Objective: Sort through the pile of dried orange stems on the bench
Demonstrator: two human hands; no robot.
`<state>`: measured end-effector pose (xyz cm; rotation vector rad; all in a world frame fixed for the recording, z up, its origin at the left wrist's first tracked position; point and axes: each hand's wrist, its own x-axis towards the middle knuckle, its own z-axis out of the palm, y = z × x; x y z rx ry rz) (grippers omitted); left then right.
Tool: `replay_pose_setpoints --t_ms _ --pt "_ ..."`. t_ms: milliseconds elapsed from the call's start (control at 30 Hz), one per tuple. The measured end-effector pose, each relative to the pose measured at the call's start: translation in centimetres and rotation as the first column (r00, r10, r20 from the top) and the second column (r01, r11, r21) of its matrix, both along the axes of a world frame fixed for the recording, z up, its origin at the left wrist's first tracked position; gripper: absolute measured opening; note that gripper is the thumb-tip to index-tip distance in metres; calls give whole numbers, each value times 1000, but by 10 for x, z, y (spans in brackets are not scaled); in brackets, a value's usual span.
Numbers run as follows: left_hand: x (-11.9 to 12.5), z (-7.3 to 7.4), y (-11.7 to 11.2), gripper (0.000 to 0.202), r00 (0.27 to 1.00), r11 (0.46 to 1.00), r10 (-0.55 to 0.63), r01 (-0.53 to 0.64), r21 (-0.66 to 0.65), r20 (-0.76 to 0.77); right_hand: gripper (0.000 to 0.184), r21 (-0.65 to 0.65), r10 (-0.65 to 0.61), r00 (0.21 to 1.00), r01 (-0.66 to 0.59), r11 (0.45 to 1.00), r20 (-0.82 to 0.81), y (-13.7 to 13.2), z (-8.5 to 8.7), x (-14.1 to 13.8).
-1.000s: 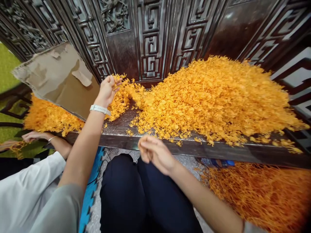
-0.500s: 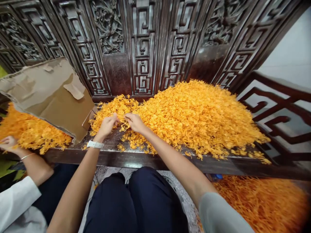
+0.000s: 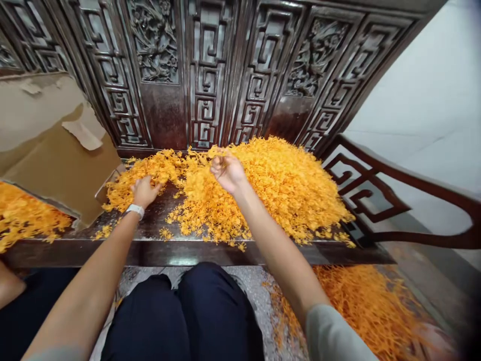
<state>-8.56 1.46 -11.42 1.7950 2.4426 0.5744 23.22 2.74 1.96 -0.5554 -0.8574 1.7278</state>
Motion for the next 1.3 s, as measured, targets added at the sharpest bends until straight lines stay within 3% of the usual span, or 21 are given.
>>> replay_pose_setpoints --t_ms 67,133,200,267,300,367,400,467,533,600,767,900,967,1133,1300 --pt "-2 5 -2 57 1000 1000 18 -19 25 11 24 12 -5 999 6 1000 -52 2 28 29" --pt "9 20 -4 63 998 986 39 -47 157 51 28 18 -9 998 10 1000 -66 -2 49 52" --pt "37 47 -9 60 993 929 2 -44 366 114 32 17 -29 995 30 999 -99 -10 65 69" --pt "81 81 -14 45 965 834 -156 16 551 209 35 34 -47 992 51 998 -118 -20 75 80" --pt "107 99 -17 39 907 794 -311 83 603 285 35 47 -53 992 58 997 -115 -24 79 83" --pt "163 129 -21 43 666 722 -603 224 654 438 35 67 -60 994 66 996 -92 -32 85 88" --pt "190 139 -21 51 543 703 -671 248 667 505 35 75 -62 995 68 995 -78 -35 87 90" --pt "234 150 -20 61 371 719 -689 250 648 622 35 88 -86 995 91 992 -53 -41 90 95" --pt "259 147 -16 57 291 749 -663 262 609 690 36 92 -122 991 126 988 -51 -47 92 105" --pt "266 137 -11 50 321 763 -646 302 572 693 37 70 -160 984 165 984 -83 -53 93 120" --pt "241 109 5 38 609 798 -596 381 467 523 35 -76 -274 956 267 961 -109 -60 86 170" --pt "226 97 10 41 704 770 -629 504 392 329 30 -235 -401 906 364 902 -136 -54 66 197" --pt "227 93 7 41 740 767 -621 505 395 258 30 -283 -454 883 407 869 -124 -48 57 205" --pt "240 101 -13 53 751 768 -598 438 467 280 29 -280 -464 884 432 857 -56 -37 57 215" --pt "249 117 -29 43 835 850 -423 229 475 354 29 -146 -291 950 305 941 109 -33 85 195"
